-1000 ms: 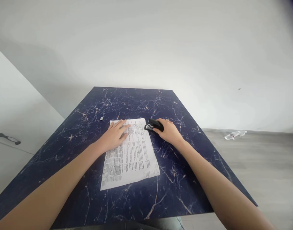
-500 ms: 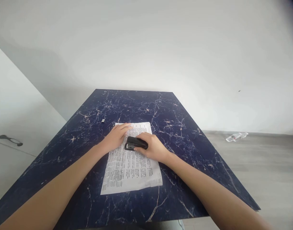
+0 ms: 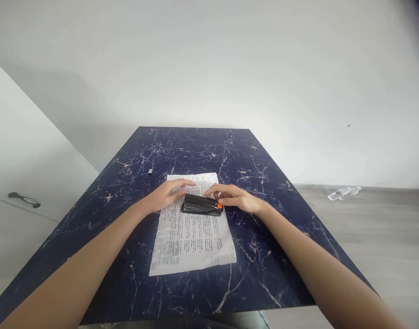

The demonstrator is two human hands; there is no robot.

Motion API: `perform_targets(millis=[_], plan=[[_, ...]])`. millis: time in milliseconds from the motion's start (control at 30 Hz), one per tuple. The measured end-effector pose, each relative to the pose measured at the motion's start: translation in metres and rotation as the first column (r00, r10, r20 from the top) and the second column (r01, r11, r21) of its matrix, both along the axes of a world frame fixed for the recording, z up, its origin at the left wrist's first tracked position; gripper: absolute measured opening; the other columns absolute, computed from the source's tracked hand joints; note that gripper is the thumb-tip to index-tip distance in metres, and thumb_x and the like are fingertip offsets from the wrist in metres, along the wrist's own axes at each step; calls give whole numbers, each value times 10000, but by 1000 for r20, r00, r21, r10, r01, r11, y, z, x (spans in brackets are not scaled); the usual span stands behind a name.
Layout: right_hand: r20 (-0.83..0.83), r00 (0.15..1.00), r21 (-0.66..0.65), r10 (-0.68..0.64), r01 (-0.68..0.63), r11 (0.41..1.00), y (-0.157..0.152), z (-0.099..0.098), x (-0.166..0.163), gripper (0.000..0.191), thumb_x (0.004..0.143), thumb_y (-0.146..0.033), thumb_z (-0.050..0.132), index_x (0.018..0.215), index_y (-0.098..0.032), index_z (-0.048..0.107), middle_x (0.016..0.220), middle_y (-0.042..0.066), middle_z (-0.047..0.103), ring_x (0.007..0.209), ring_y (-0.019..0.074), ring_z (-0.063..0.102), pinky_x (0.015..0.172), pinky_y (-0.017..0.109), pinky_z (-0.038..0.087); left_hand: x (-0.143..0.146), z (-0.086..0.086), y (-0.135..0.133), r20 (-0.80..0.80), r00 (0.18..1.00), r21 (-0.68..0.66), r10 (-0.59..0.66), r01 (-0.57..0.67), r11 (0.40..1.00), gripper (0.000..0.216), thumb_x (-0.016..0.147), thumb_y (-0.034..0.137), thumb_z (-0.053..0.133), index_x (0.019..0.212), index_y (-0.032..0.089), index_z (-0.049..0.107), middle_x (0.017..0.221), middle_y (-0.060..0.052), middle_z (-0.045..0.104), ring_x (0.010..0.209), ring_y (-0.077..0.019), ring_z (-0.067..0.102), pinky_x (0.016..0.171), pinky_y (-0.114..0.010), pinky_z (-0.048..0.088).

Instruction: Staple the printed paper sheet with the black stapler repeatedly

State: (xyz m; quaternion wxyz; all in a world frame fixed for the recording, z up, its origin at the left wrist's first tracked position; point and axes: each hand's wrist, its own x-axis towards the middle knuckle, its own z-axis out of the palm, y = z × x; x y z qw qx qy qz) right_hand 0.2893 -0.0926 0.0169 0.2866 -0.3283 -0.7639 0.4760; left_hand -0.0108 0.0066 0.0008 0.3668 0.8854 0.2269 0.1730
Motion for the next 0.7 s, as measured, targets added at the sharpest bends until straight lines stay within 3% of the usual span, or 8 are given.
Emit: perform_targets(millis=[67,167,333,433,567,700], plan=[[-45,996,-78,78,-82,994,3,0,8,355,1014,-324,569,1354,-251,642,1300,77,661,982,210,634,859,377,526,-3,5,1,51,992,-159,-112,119,980,541,997,567,579,1468,301,581,1506,-109,591,1392,-318,553,1174,-534,432],[-53,989,-118,136,-142,983,4,1,11,395,1031,-291,543,1419,-266,611,1358,81,652,1066,225,653,928,408,530,-6,9,2,150,976,-294,-158,197,935,838,825,764,673,1488,262,569,1533,-147,559,1411,-368,531,1198,-566,399],[24,988,-87,151,-149,985,2,10,8,452,1044,-254,535,1493,-305,554,1460,66,605,1197,234,628,997,430,523,-7,7,1,284,957,-446,-62,189,875,927,901,883,266,1471,233,599,1536,-137,561,1450,-332,497,1239,-498,368],[52,992,-78,118,-114,990,0,11,9,461,1042,-262,541,1501,-313,544,1442,61,619,1112,222,654,945,423,548,-8,5,2,297,954,-485,-33,181,856,924,923,864,189,1451,241,621,1528,-120,575,1454,-322,492,1245,-490,358],[102,994,85,-49,41,996,-3,1,-3,391,1050,-348,542,1433,-302,605,1379,60,650,1098,236,643,921,423,547,-7,7,1,302,953,-490,-20,173,854,897,951,831,164,1432,242,640,1510,-120,591,1438,-312,510,1239,-489,359],[155,965,354,-212,146,924,-10,-11,-33,390,925,-346,738,1298,-253,674,1255,78,698,1127,273,629,987,480,527,-2,6,-1,334,941,-481,49,125,868,849,981,797,190,1343,228,707,1472,-124,623,1426,-314,517,1238,-499,342]])
